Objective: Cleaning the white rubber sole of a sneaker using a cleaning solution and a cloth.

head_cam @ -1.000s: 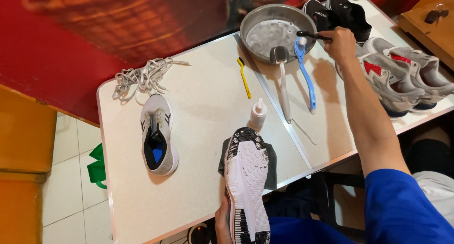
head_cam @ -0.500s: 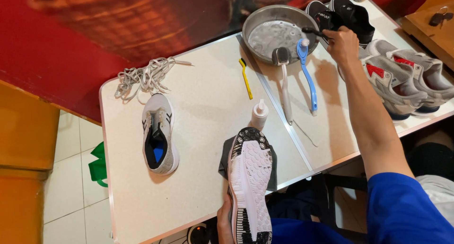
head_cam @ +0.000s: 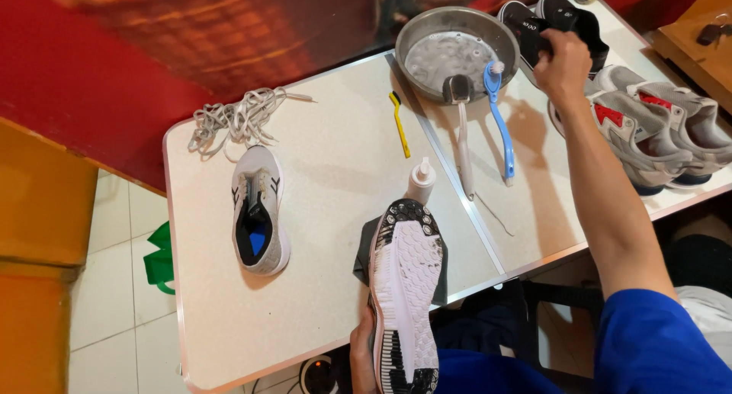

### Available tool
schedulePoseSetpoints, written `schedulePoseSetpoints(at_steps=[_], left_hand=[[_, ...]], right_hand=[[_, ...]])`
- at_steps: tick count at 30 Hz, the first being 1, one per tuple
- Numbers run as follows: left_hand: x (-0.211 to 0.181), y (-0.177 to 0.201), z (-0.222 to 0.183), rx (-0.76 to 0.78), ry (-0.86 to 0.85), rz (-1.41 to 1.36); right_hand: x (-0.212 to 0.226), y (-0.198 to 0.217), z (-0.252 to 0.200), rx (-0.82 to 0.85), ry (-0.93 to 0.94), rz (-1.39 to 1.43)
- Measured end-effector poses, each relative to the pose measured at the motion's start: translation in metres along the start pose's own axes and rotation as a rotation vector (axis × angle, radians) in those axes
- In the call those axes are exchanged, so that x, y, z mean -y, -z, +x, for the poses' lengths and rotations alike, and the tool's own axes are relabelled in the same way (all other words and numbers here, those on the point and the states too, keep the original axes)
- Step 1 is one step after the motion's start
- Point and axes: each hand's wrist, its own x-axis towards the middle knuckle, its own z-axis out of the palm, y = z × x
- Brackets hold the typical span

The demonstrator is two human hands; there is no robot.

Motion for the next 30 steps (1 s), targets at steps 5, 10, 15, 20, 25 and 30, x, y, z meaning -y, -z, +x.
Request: schedulePoseSetpoints(at_steps=[5,10,15,20,25,30], left_hand=[[-0.047,-0.082,0.033,-0.005,-0.031,-0.038],[-0.051,-0.093,0.029,0.060,-0.079,-0.013],[-0.057,-0.106,0.014,0.087,-0.100,0.025],[-0.064,-0.114,-0.002,0.070,-0.146,0.171],[-0.062,-0.113,-0.005,0.073,-0.175,0.200],[-0.054,-0.103,-0.001,0.087,-0.251,0.255]], right_hand=[[0.107,0.111,-0.004,0.294,-0.049,0.623],[0.231,0.218,-0.033,0.496,0.334,0.736],[0.282,0.249,-0.075,0.347,0.854,0.350],[0.288,0.253,-0.078,0.155,0.854,0.187],[0.293,0.260,-0.091,0.194,0.835,0.305],[0.280,0.252,-0.088,0.099,0.801,0.155]])
